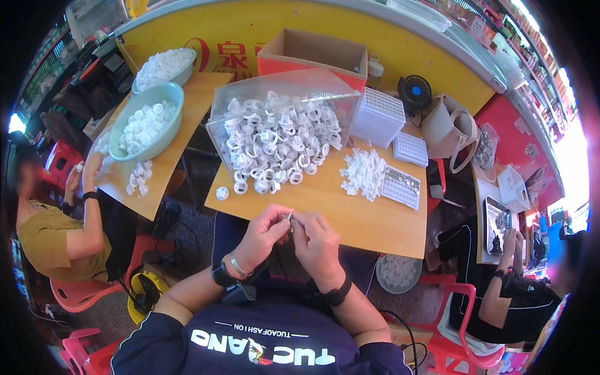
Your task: Assembling small electronic components into white plastic housings.
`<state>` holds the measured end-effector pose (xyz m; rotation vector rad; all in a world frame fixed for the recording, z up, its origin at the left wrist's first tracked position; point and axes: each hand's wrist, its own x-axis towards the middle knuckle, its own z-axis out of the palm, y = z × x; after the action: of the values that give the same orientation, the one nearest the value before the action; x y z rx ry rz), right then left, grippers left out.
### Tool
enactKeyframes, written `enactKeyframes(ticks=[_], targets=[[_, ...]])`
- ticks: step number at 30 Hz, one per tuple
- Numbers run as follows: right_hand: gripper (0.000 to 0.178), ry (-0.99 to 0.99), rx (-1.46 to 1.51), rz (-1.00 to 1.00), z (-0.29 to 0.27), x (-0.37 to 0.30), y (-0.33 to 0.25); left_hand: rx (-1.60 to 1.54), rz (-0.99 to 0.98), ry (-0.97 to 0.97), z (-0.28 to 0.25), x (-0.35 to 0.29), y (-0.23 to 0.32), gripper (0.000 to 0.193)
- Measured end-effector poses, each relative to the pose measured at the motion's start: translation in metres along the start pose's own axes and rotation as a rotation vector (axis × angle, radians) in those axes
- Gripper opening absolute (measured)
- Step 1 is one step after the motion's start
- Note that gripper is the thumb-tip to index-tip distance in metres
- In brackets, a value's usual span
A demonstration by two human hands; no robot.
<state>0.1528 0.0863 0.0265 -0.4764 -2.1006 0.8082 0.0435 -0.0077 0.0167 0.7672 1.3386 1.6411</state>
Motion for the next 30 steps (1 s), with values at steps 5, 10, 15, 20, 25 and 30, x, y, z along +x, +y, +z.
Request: enactKeyframes(ticks=[5, 10, 15, 20, 25, 30], targets=[[0.015, 0.041, 0.001, -0.01, 0.001, 0.004, 0.0, 0.087, 0.06, 0.048, 0.007, 0.002, -0.004, 0.021], [0.015, 0.047, 0.011, -0.005, 0.004, 0.006, 0.002, 0.134, 0.115, 0.076, 0.009, 0.005, -0.004, 0.021], [0.016, 0.032, 0.036, 0.02, 0.007, 0.003, 0.008, 0.174, 0.13, 0.082, 0.006, 0.007, -0.012, 0.021], [0.016, 0.032, 0.082, 0.076, 0.01, 0.004, 0.012, -0.001, 0.061, 0.085, 0.008, 0.012, -0.009, 0.02], [0.018, -0.013, 0.015, 0.038, 0.012, 0.006, 0.019, -0.035, 0.065, 0.118, 0.008, 0.016, -0.014, 0.023], [0.018, -0.048, 0.029, 0.099, 0.009, 0.005, 0.02, 0.139, 0.07, 0.061, 0.003, 0.019, -0.02, 0.027]])
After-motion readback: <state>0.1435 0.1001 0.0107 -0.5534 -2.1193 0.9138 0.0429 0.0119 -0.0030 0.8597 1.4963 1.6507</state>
